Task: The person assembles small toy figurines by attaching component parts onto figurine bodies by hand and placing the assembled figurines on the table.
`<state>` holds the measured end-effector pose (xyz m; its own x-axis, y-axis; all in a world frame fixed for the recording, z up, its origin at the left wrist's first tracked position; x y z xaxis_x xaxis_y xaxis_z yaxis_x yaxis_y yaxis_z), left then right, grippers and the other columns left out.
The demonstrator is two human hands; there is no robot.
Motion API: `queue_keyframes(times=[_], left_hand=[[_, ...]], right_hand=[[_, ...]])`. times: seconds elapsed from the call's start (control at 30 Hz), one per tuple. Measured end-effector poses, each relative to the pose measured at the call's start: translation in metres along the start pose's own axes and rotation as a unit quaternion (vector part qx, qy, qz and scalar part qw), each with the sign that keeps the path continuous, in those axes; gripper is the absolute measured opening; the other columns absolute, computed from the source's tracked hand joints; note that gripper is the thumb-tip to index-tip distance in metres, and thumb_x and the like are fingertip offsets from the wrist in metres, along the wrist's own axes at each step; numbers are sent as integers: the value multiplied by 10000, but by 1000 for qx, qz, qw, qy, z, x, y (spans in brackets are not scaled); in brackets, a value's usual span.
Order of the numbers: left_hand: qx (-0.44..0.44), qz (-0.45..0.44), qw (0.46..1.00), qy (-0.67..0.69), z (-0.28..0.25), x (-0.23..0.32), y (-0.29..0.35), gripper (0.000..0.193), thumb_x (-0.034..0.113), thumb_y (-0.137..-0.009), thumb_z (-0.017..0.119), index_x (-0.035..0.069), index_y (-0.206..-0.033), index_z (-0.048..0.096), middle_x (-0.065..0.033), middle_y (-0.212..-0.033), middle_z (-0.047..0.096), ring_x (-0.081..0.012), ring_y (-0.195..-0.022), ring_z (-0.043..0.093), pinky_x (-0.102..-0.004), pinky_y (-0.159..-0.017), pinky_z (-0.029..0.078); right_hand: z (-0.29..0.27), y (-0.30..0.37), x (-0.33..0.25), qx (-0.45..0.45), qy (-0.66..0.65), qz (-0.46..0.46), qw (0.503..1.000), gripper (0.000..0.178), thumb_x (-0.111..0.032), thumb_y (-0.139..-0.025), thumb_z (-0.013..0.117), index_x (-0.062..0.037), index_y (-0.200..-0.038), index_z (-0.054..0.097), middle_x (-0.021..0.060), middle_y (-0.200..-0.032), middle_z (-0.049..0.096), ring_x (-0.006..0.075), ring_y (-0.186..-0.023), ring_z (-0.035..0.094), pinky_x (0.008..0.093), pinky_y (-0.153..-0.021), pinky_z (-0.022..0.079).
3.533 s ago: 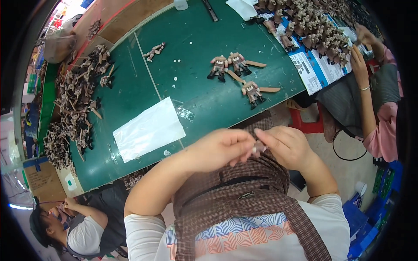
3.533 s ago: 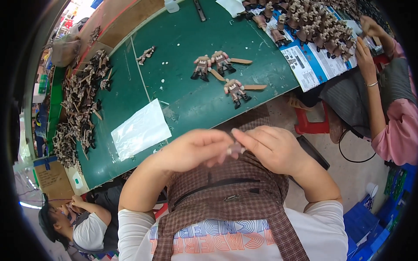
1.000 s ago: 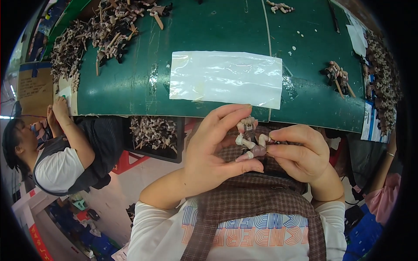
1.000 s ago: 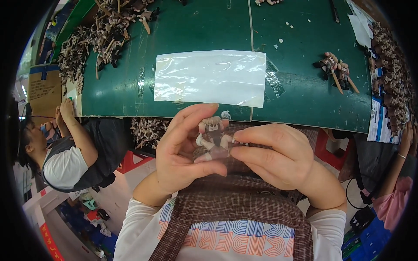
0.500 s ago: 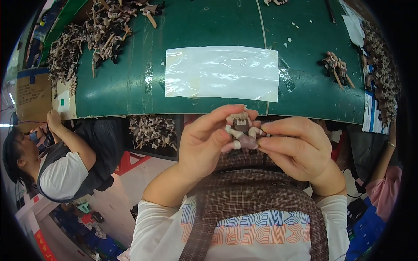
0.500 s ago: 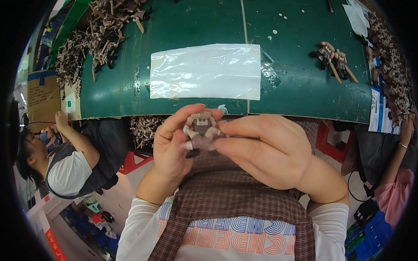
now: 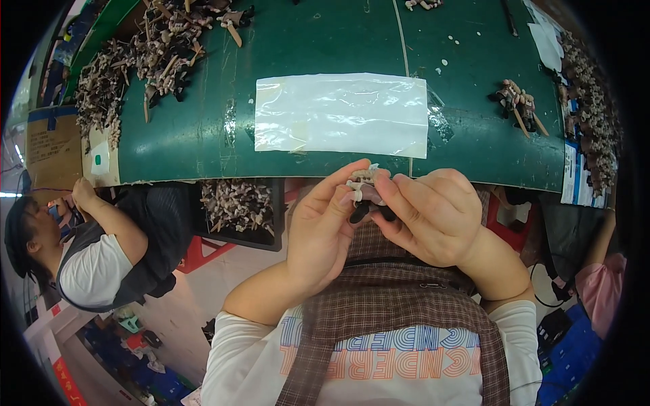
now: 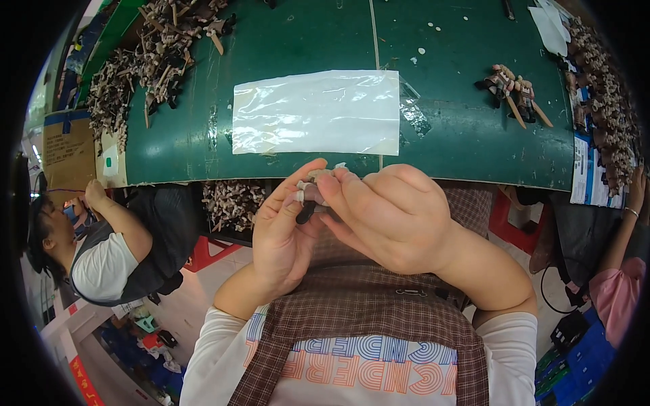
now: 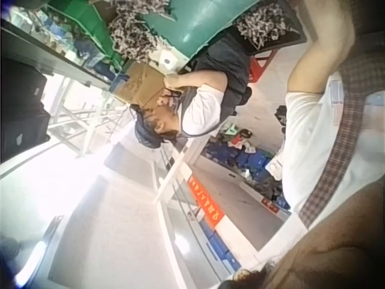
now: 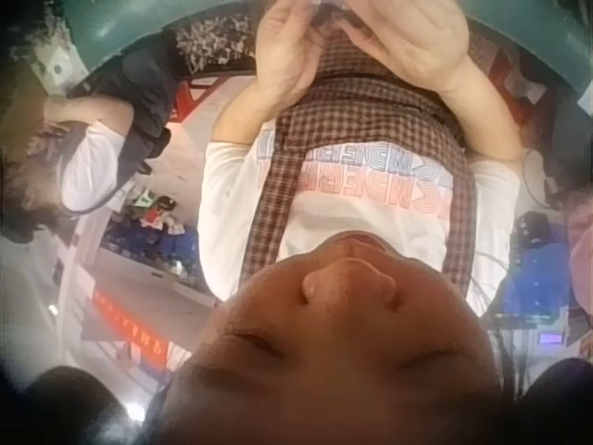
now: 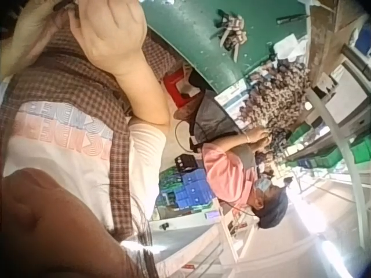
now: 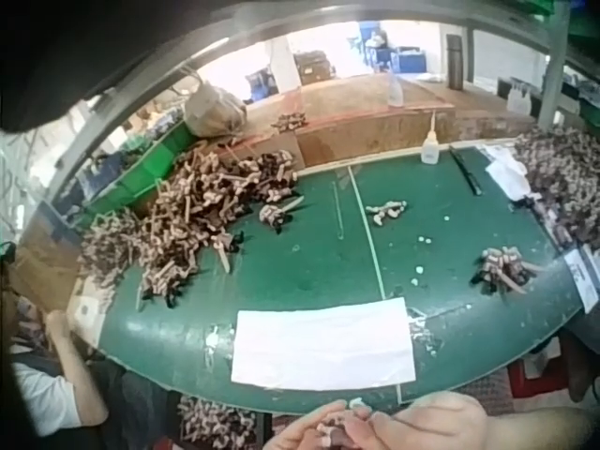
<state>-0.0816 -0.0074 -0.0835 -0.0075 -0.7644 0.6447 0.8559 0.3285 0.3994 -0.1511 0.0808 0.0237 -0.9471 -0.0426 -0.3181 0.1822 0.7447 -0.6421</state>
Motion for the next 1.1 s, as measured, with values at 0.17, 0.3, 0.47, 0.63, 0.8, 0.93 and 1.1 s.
queue_keyframes(times=[0.17, 0.3, 0.47, 0.63, 0.8, 0.93, 1.1], left_hand=[[9, -20, 1000, 14, -6, -9, 0, 386, 164, -1006, 510, 14, -1360, 484, -62, -1233, 609, -141, -1127, 570, -334, -972, 461], [-47, -29, 997, -50, -27, 8, 9, 422, 153, -957, 567, -26, -1330, 485, -208, -1313, 558, -267, -1192, 571, -393, -1025, 445], [-49, -46, 993, -97, -96, 34, 36, 364, 55, -914, 527, -40, -1265, 528, -247, -1292, 565, -312, -1174, 587, -421, -1013, 461], [228, 5, 881, -414, -233, 76, 47, 385, -44, -840, 376, -22, -1156, 597, -182, -1186, 632, -231, -1125, 598, -330, -977, 448], [283, 226, 741, -566, -263, 119, 67, 337, -74, -832, 409, -31, -1102, 607, -157, -1125, 642, -260, -1105, 593, -336, -983, 431], [293, 281, 562, -721, -268, 135, 58, 305, 7, -877, 542, -6, -1178, 592, -213, -1237, 584, -371, -1158, 552, -404, -989, 432], [425, 266, 682, -532, -327, 160, 64, 261, 60, -932, 507, -6, -1166, 604, -156, -1155, 625, -271, -1101, 587, -344, -945, 447]], right_hand=[[6, 6, -2, -5, -1, -19, 1000, 537, -214, -652, 795, 20, -1119, 671, 70, -1002, 631, 182, -751, 611, 303, -653, 479], [7, -2, 18, -84, -109, 35, 990, 468, -334, -716, 766, -86, -1102, 673, 39, -1001, 622, 227, -872, 616, 357, -756, 497], [-15, -21, 124, -77, 53, 149, 984, 232, -206, -836, 670, -69, -1023, 672, 90, -937, 633, 292, -902, 616, 399, -772, 508], [-2, -95, 230, -69, 182, 125, 973, 227, -227, -897, 588, -77, -1028, 698, 106, -1001, 638, 317, -925, 625, 425, -805, 506], [68, -125, 323, -335, 127, 285, 889, 355, -327, -906, 633, -32, -1102, 668, 126, -904, 691, 269, -846, 673, 369, -769, 510], [48, -98, 293, -427, 129, 232, 864, 260, -177, -771, 743, -29, -934, 604, 97, -876, 628, 199, -809, 593, 342, -737, 484], [15, -38, 298, -285, 41, 249, 925, 160, -46, -850, 641, -23, -901, 492, 45, -767, 463, 130, -735, 476, 266, -687, 410]])
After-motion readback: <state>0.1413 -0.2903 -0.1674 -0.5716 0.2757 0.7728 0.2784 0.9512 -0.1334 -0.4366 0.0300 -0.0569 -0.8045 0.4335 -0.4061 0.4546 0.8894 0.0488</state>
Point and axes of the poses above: each hand's wrist, its own y-axis away from the middle knuckle, its own z-axis out of the palm, x = y × z, the point moved 10 cm from there along -y, towards the middle knuckle
